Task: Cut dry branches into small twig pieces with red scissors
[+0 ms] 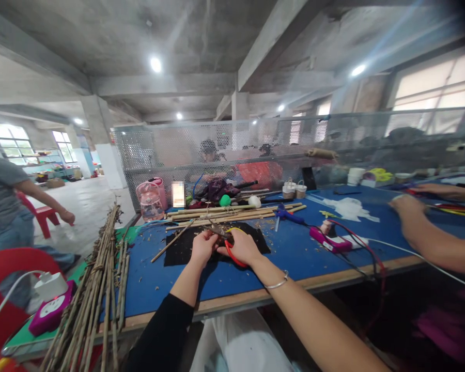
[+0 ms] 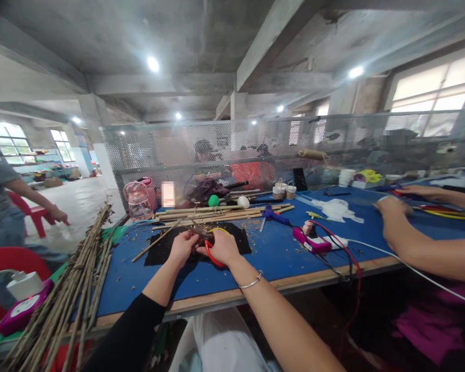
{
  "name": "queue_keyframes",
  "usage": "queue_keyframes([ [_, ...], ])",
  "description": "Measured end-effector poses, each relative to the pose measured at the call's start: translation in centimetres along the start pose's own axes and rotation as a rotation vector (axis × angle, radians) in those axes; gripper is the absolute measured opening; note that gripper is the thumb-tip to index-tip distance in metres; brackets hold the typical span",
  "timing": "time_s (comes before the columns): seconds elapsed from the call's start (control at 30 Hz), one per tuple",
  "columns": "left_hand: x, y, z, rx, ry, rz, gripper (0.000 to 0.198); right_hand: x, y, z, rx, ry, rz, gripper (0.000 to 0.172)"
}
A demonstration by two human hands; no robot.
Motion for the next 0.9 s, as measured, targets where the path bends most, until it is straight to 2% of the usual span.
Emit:
queue_keyframes([
  [0.37,0.2,0.8,0.5,0.048,0.031,-0.041,0.014,0.2,-0.4,0.0,-0.039,-0.008,0.028,0.054],
  [0.6,-0.2,1.0,0.3,0.128,0.071,-0.178,0.018,0.0,-0.6,0.1,-0.04,0.004,0.028,0.054],
  [0.73,0.1,1.5,0.4,0.203,0.028,-0.197,0.019,0.4,-0.2,0.0,0.01,-0.036,-0.006,0.05],
  [0.9,0.0,1.2,0.4,0.145,0.025,-0.142,0.022,0.9,0.4,-0.1,0.063,-0.074,-0.016,0.051],
])
Point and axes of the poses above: each hand's wrist, its own z-axis away from the middle knuckle, its own x-axis out of the palm, y = z × x, the point moved 8 cm from there along -z, towards the middle knuckle, and after that the axes turned 6 degrees about z, right-handed, at the moved point
